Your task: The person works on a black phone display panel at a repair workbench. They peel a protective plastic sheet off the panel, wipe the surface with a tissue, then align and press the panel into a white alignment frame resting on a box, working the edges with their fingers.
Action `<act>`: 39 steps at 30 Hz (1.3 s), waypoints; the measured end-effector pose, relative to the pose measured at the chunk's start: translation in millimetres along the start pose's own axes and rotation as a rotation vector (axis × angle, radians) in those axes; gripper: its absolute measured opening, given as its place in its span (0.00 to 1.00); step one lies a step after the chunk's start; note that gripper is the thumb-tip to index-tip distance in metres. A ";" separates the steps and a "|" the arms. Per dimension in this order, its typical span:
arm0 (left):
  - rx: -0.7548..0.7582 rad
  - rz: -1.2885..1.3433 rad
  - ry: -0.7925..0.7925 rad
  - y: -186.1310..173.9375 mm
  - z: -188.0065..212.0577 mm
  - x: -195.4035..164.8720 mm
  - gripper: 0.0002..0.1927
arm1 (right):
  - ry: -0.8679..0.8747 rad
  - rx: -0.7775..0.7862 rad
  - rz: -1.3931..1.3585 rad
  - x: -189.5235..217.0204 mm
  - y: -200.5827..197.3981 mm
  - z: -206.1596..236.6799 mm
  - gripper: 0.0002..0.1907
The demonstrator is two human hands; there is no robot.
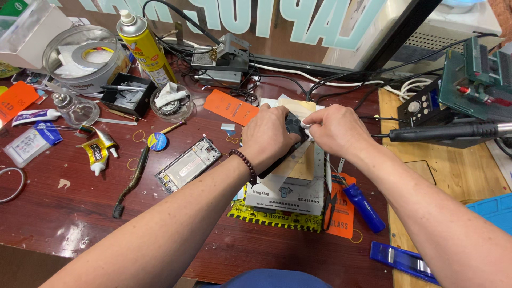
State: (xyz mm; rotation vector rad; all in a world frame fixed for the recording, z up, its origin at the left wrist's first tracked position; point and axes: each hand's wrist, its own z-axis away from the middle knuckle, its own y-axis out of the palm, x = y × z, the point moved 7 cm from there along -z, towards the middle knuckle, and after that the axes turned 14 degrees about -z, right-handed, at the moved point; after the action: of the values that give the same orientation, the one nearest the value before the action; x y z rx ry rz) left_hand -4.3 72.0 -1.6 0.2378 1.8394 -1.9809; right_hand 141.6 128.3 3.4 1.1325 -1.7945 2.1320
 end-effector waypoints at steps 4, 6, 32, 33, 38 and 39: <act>0.004 -0.010 -0.003 0.0 -0.2 0.3 0.29 | 0.113 0.002 -0.053 -3.2 -3.3 -8.4 0.16; 0.001 0.007 0.000 0.5 -0.1 0.5 0.29 | 0.065 0.003 -0.053 5.0 -0.4 -11.3 0.16; -0.043 -0.005 0.043 2.4 -2.6 0.1 0.28 | -0.008 0.017 0.043 7.7 -0.2 9.5 0.15; -0.037 -0.008 0.041 2.9 -2.1 0.7 0.29 | 0.000 0.035 0.061 5.3 -0.3 9.0 0.15; -0.039 0.006 0.036 1.6 -1.0 3.0 0.29 | 0.090 0.020 -0.032 -0.9 -3.3 -3.3 0.16; -0.042 0.013 0.044 1.5 -1.4 1.9 0.29 | 0.081 0.009 -0.050 1.2 -3.7 -6.6 0.16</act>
State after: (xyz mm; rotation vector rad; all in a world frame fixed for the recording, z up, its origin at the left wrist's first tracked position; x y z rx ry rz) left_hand -5.6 72.9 -3.9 0.2814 1.9002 -1.9407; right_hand 139.8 134.8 7.0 1.0649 -1.7054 2.1279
